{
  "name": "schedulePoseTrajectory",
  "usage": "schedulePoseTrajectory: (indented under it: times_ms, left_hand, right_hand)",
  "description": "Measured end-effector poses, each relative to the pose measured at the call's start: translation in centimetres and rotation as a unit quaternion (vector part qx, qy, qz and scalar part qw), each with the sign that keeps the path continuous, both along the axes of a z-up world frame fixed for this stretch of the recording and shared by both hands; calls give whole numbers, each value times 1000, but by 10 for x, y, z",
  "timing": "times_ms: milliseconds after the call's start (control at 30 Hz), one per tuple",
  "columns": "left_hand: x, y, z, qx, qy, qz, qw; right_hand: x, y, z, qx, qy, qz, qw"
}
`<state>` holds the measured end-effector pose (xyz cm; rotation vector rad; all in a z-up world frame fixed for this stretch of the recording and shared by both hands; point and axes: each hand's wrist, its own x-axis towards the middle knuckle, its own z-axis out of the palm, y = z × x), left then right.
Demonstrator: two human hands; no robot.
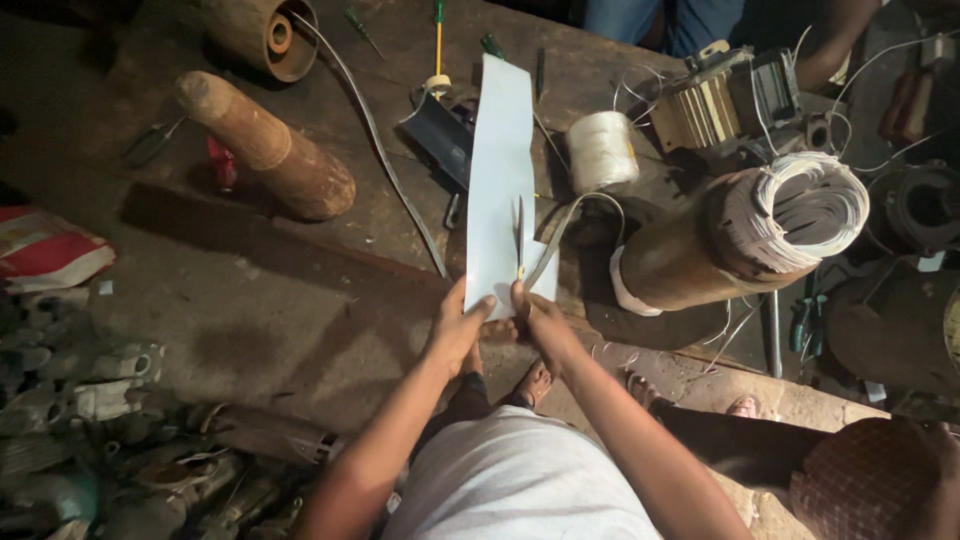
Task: The person assembles a cylindrical electrical component by wrapping white tape around a wound coil, cutting a strip of white material with scissors, and inserting it into the coil. They then use a wooden mallet to tap the assembly and continue adjusting the internal components.
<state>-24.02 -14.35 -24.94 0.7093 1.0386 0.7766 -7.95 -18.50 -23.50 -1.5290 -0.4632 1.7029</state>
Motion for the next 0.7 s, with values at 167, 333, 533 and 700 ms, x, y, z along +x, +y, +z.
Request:
schedulePoseTrajectory:
  times_ms: [167, 333, 533, 700]
  left_hand:
    - [-5, -17, 6, 57, 14, -11, 998]
    - [-12, -18, 11, 46, 59, -9, 997]
    - [-22, -40, 23, 12, 100, -50, 994]
    - [-28, -57, 23, -5, 33, -51, 998]
  right_hand:
    - [-1, 7, 13, -48, 46, -10, 998]
    - [-9, 6, 6, 30, 35, 0, 999]
    - [1, 22, -10, 12, -26, -4, 1000]
    - [7, 30, -19, -3, -16, -5, 1000]
